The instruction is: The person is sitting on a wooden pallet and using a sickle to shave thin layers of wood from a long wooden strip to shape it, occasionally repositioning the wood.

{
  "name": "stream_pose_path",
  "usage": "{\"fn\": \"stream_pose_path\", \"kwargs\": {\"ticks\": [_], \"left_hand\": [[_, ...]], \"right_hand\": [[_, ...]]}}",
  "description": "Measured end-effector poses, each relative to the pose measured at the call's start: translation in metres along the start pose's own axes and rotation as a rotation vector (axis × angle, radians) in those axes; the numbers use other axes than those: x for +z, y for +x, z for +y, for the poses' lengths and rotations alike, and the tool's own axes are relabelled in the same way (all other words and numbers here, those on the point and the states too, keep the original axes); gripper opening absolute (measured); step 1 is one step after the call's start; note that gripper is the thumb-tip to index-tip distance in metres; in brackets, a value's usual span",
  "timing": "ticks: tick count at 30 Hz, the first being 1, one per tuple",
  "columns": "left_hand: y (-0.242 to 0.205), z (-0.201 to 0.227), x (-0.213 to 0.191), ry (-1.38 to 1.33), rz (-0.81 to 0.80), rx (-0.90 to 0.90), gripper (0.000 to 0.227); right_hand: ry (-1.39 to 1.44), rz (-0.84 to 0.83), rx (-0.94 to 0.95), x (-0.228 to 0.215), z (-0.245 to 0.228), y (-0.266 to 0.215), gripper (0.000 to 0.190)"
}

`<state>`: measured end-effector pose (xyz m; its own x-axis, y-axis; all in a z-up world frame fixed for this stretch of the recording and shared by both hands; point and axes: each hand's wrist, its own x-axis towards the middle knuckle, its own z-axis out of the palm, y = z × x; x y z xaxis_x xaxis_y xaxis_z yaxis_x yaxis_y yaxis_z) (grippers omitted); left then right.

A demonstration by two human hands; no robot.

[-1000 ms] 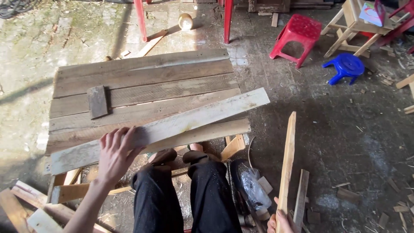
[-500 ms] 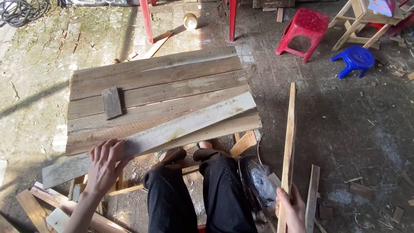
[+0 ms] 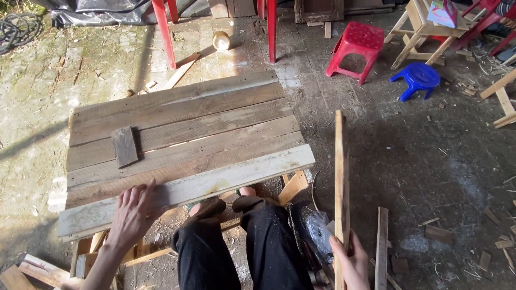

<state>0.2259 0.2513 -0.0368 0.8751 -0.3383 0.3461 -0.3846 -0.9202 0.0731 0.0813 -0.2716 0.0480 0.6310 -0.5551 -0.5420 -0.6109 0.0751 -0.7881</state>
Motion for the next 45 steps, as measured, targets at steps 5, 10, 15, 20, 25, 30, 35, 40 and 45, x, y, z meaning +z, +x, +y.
{"fn": "stream_pose_path", "kwargs": {"ticks": [5, 10, 15, 20, 25, 30, 35, 40, 45], "left_hand": [[-0.019, -0.006, 0.005, 0.173, 0.032, -0.004, 0.084], [-0.039, -0.015, 0.002, 0.193, 0.032, -0.153, 0.083], [0.006, 0.030, -0.015, 0.118, 0.150, -0.241, 0.088], [0.079, 0.137, 0.011, -0.001, 0.174, 0.060, 0.100], [0.084, 0.156, 0.049, 0.099, 0.116, 0.157, 0.080], [0.080, 0.151, 0.063, 0.098, 0.139, 0.149, 0.097], [0.079, 0.151, 0.065, 0.119, 0.101, 0.162, 0.102], [0.078, 0.146, 0.072, 0.124, 0.121, 0.137, 0.107], [0.076, 0.144, 0.074, 0.130, 0.104, 0.171, 0.099]], "right_hand": [[-0.069, -0.064, -0.035, 0.006, -0.010, 0.007, 0.078], [0.076, -0.212, -0.164, -0.005, 0.033, 0.072, 0.078], [0.305, -0.346, -0.197, -0.019, 0.037, 0.122, 0.075], [0.369, -0.570, 0.081, -0.011, 0.039, 0.147, 0.037], [0.358, -0.976, 0.181, -0.028, 0.060, 0.189, 0.059], [0.499, -1.146, 0.234, -0.015, 0.068, 0.184, 0.057], [0.592, -1.003, 0.202, -0.026, 0.050, 0.202, 0.047], [0.461, -0.675, 0.141, -0.016, 0.049, 0.223, 0.049], [0.629, -0.923, 0.179, -0.013, 0.004, 0.168, 0.046]]}}
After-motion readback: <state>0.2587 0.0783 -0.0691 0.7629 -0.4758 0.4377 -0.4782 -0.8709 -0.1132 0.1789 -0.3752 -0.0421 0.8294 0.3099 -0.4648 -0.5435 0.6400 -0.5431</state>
